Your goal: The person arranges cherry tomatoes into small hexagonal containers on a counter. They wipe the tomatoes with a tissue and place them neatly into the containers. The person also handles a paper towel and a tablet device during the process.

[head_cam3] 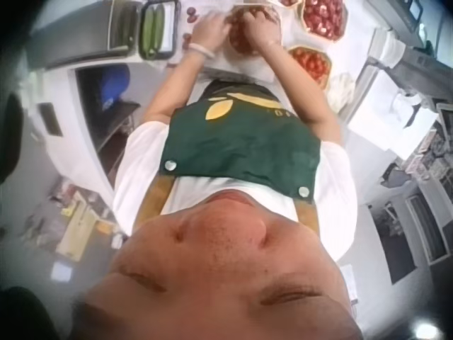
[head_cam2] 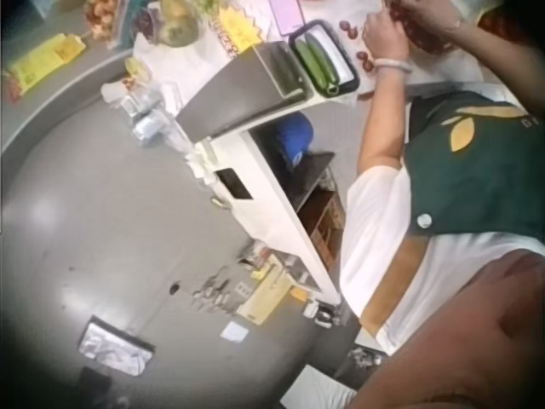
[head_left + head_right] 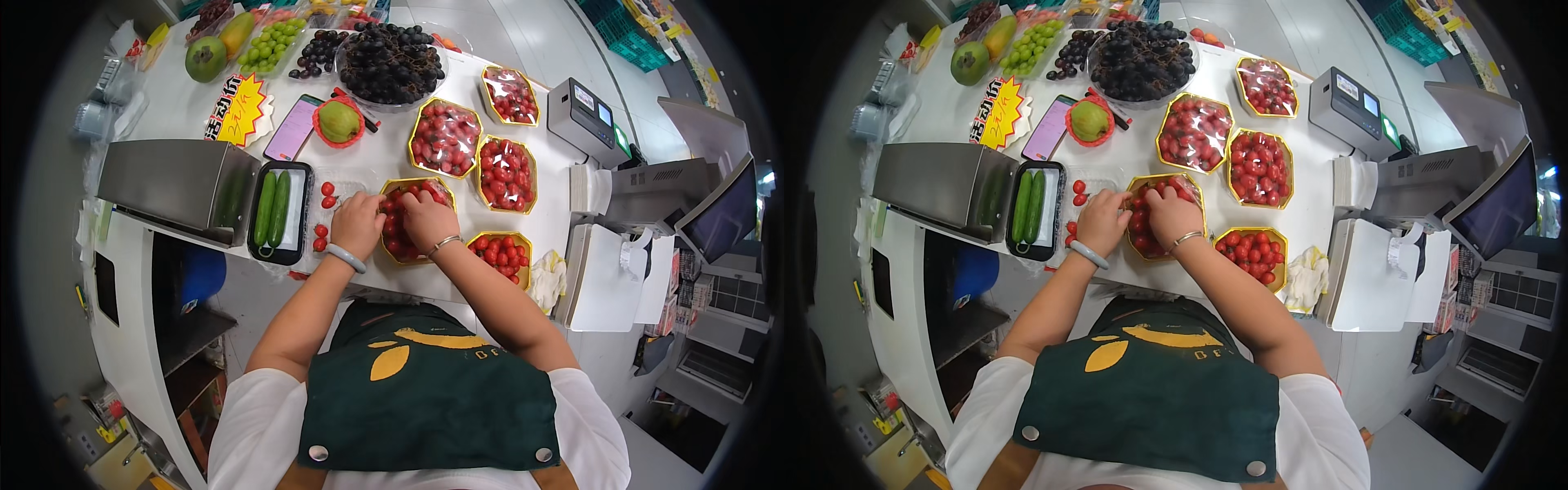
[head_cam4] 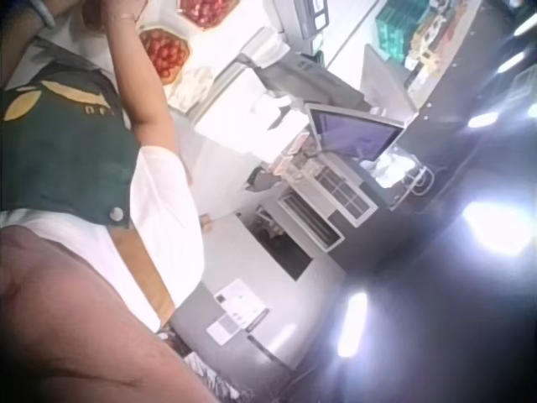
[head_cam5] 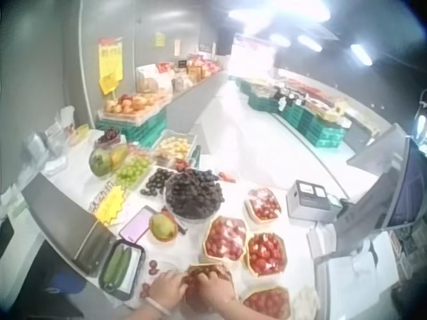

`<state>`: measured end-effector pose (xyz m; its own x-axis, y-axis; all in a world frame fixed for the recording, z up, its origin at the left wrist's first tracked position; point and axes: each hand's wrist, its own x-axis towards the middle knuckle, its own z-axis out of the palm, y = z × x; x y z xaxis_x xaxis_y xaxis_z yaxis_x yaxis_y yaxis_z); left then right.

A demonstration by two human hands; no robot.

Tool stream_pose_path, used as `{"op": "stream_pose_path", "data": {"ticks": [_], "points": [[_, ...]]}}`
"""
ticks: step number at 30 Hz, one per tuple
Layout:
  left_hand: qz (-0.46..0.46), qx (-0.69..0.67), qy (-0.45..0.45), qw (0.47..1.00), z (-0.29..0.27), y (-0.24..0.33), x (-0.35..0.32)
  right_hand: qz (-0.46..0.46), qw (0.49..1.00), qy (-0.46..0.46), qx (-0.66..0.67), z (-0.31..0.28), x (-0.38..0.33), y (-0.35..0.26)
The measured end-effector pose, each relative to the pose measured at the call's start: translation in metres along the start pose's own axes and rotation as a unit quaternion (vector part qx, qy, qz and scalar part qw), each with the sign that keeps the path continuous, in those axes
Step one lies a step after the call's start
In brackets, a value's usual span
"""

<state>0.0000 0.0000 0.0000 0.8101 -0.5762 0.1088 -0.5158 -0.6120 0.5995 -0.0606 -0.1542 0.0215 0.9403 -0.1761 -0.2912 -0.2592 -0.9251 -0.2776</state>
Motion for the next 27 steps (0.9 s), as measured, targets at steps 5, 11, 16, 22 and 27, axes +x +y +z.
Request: {"op": "stream_pose_path", "data": {"ticks": [5, 11, 16, 22, 27], "points": [[-0.010, 0.002, -0.032, 0.999, -0.008, -0.008, 0.008, 0.021, 0.998, -0.002, 0.060, 0.003, -0.010, 0.000], [0.053, 0.080, -0.008, 0.995, 0.001, 0.016, 0.022, 0.137, 0.694, -0.094, 0.700, -0.002, -0.040, 0.049], [0.055, 0.106, -0.030, 0.992, 0.014, 0.012, 0.028, 0.154, 0.532, -0.144, 0.820, -0.038, -0.078, 0.055], [0.065, -0.018, -0.008, 0.998, -0.002, 0.027, 0.019, 0.069, 0.564, -0.099, 0.817, -0.042, -0.111, 0.076], [-0.148, -0.467, -0.159, 0.857, -0.006, 0.059, -0.007, 0.025, 0.801, 0.087, 0.592, -0.050, -0.132, 0.074]]}}
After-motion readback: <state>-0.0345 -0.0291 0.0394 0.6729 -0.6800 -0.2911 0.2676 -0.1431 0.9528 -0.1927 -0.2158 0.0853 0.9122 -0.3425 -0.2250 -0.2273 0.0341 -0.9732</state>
